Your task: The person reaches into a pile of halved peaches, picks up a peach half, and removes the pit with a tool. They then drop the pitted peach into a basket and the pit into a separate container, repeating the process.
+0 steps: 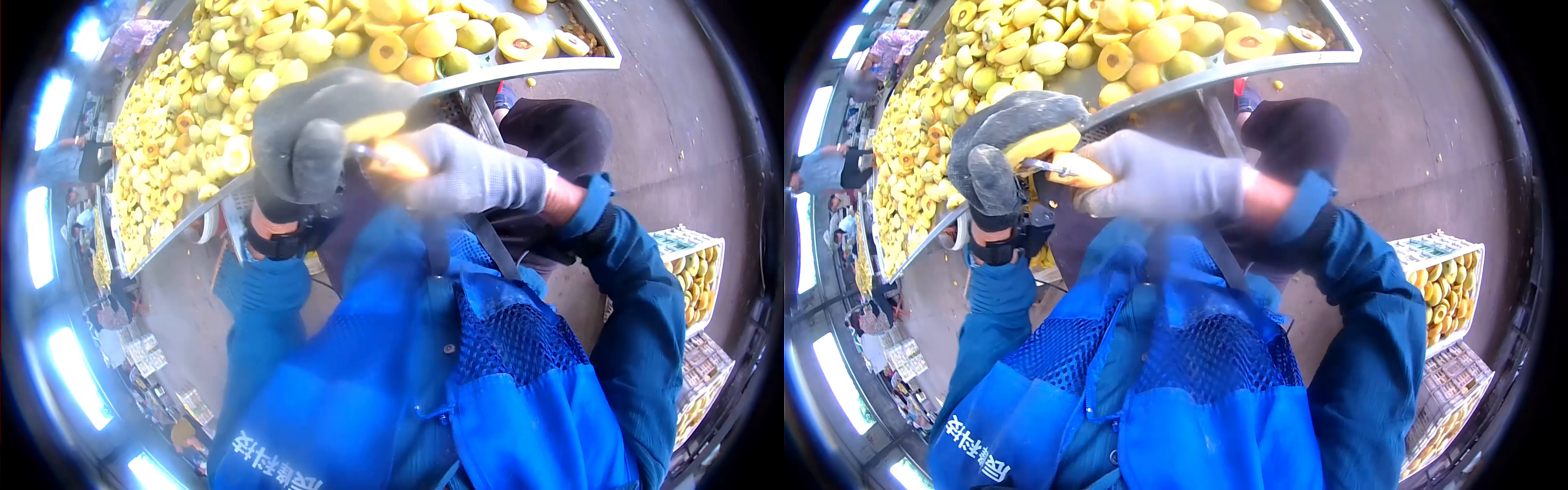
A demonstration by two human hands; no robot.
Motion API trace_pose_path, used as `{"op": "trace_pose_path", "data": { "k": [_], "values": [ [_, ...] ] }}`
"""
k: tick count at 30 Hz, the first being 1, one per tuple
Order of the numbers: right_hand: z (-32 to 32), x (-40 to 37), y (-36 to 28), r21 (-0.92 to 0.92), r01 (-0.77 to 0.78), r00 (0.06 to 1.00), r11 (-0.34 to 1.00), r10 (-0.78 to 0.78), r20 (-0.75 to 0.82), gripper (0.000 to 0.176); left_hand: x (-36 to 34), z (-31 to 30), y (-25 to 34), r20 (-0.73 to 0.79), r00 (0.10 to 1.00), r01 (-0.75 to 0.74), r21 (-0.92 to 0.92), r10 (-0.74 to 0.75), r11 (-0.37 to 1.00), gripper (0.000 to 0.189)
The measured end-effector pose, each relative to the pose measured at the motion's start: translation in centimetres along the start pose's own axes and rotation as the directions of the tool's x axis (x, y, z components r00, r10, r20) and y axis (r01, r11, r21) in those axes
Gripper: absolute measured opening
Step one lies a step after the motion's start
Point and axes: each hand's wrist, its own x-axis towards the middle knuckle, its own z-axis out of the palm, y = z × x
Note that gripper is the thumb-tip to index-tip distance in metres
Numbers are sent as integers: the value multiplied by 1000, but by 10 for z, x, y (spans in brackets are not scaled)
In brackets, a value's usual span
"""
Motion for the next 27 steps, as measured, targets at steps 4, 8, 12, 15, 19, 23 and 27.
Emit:
{"op": "trace_pose_path", "data": {
  "k": [4, 8, 12, 15, 19, 23, 27],
  "values": [
    [10, 2, 15, 195, -1, 1000, 981, 7, -26, 22, -30, 19, -18, -327, 944, 141, 262, -49, 955, 54],
    [5, 2, 15, 67, 64, 995, 996, -59, -77, 18, -46, 28, -24, -343, 937, 146, 543, 60, 827, 69],
    [-17, 13, 20, -410, 275, 948, 869, -317, -36, 18, -65, 33, -32, -221, 957, 75, 812, 187, 578, 86],
    [-23, 23, 31, -636, 346, 893, 690, -450, -2, 15, -63, 40, -21, -212, 973, 124, 806, 87, 579, 90],
    [-30, 21, 46, -684, 314, 880, 659, -472, -51, 12, -27, 39, -27, -469, 857, 340, 202, -214, 918, 85],
    [-48, 3, 137, -881, -212, 977, 424, 59, -206, 19, 4, 21, -17, -306, 486, 239, -854, -819, 462, 71],
    [-28, -10, 135, -877, -269, 960, 399, 31, -280, 22, -64, -1, -51, -515, 584, 421, -469, -627, 777, 65]
  ]
}}
